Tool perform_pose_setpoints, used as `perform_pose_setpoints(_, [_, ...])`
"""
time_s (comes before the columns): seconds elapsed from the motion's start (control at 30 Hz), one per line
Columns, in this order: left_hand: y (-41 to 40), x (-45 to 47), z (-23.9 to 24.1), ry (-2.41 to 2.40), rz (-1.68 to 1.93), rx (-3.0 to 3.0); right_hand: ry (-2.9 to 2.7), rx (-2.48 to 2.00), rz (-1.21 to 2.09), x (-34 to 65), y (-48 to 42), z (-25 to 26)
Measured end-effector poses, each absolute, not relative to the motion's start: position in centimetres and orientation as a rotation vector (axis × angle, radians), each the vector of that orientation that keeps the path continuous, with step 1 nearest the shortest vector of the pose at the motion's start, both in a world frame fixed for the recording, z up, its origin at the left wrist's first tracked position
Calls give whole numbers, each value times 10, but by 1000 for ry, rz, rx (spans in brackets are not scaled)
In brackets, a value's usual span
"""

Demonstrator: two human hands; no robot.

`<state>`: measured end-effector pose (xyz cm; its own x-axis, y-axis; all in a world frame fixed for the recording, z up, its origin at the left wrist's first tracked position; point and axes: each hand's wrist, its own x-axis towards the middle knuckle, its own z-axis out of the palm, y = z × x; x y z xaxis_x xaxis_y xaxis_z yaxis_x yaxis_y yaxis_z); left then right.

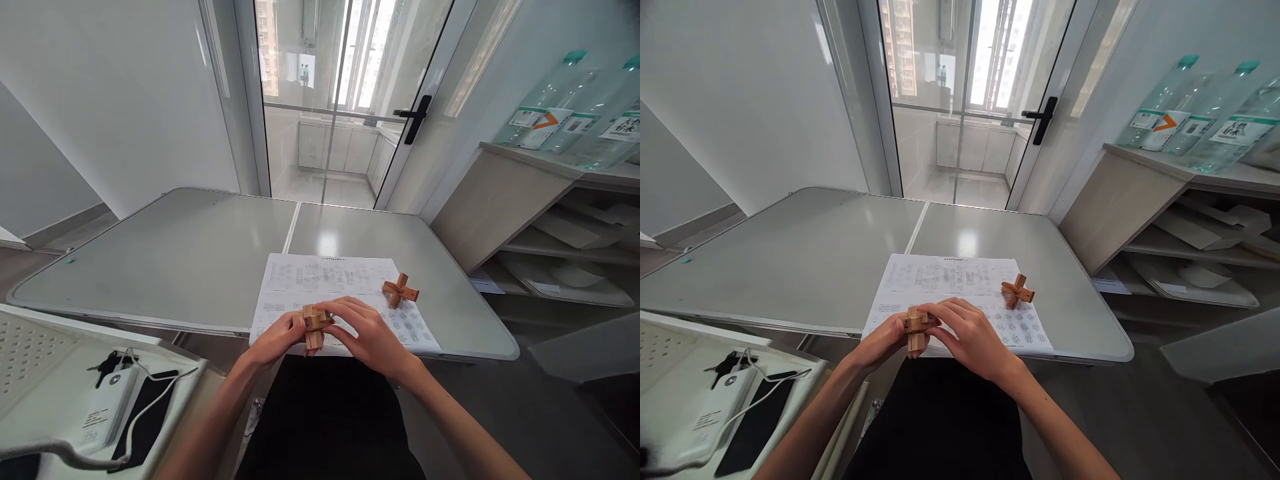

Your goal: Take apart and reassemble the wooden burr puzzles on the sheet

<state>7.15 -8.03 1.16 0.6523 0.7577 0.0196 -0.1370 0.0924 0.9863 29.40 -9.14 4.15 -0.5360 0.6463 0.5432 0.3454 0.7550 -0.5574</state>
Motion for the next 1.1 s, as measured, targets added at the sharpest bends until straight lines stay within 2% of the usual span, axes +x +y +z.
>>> perform_pose_setpoints(0.13, [-81, 75, 10, 703, 735, 1126, -2149, -775, 498, 293, -89, 38])
perform_pose_setpoints(0.4, [-79, 76, 6, 893, 909, 1109, -2056, -810, 547, 296, -86, 33])
perform_pose_setpoints(0.57, [-72, 66, 2, 999, 1070, 999, -1932, -1025, 543, 305, -76, 24])
perform_pose_setpoints(0.7, [-71, 61, 1, 982, 1090, 991, -1964, -1223, 461, 305, -59, 3])
perform_pose_setpoints(0.9, [-76, 69, 6, 958, 1034, 1108, -2186, -1391, 155, 290, -43, -21])
perform_pose_setpoints(1.1, [-78, 72, 7, 927, 989, 1211, -2174, -1395, 128, 282, -43, -20])
